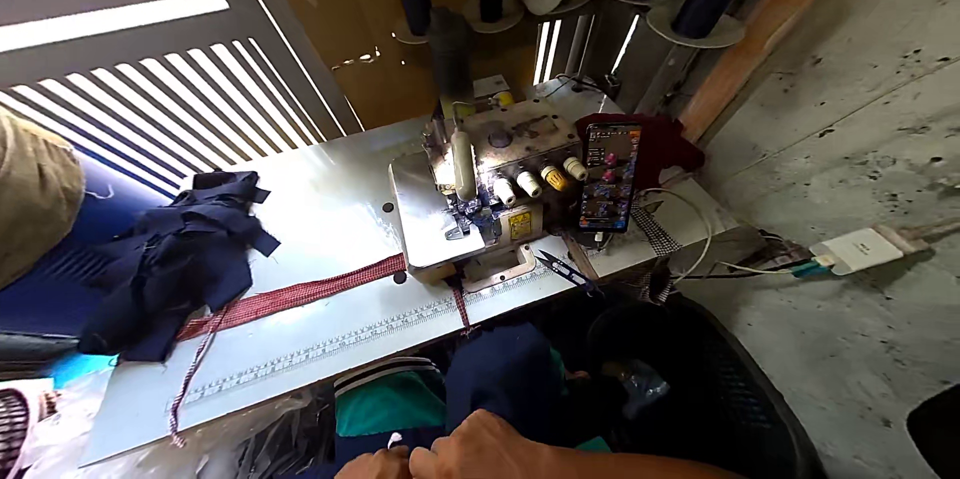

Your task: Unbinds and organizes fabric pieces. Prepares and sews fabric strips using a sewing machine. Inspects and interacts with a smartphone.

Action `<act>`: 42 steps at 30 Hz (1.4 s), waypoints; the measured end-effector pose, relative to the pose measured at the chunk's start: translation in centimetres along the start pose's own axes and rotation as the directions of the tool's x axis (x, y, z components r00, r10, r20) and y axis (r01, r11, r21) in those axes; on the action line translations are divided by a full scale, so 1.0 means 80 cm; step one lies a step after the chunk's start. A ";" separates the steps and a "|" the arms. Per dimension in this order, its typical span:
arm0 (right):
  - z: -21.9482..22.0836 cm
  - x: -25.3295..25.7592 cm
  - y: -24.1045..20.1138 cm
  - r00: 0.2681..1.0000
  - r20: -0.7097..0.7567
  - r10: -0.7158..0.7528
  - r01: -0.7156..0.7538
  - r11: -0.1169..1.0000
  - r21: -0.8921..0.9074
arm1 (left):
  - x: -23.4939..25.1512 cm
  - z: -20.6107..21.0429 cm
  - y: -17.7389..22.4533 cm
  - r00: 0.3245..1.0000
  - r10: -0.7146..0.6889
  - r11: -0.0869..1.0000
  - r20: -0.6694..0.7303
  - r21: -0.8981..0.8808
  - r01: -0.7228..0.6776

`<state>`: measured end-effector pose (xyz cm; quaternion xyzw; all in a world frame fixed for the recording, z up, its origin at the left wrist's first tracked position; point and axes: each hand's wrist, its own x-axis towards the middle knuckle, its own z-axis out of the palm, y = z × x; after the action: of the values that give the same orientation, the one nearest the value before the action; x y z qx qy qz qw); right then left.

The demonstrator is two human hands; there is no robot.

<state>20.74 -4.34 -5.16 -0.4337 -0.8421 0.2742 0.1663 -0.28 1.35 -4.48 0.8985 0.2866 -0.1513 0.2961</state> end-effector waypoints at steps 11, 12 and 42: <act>0.001 -0.016 0.019 0.979 -0.198 -0.056 0.014 0.978 -0.207 | -0.005 0.014 0.047 0.929 -0.340 0.764 -0.143 -0.619 0.185; -0.001 -0.016 0.021 0.977 -0.186 -0.104 0.070 0.981 -0.181 | -0.004 0.024 0.046 0.933 -0.352 0.642 -0.077 -0.745 0.182; 0.000 0.035 0.038 0.870 0.338 0.358 -0.428 0.889 0.161 | 0.023 0.118 0.056 0.408 -0.008 0.999 -0.913 -0.025 -0.036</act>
<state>21.06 -0.60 -6.90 -0.5279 -0.7130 0.4607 0.0266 2.90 -6.71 -10.67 0.8323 0.3970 0.3704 0.1119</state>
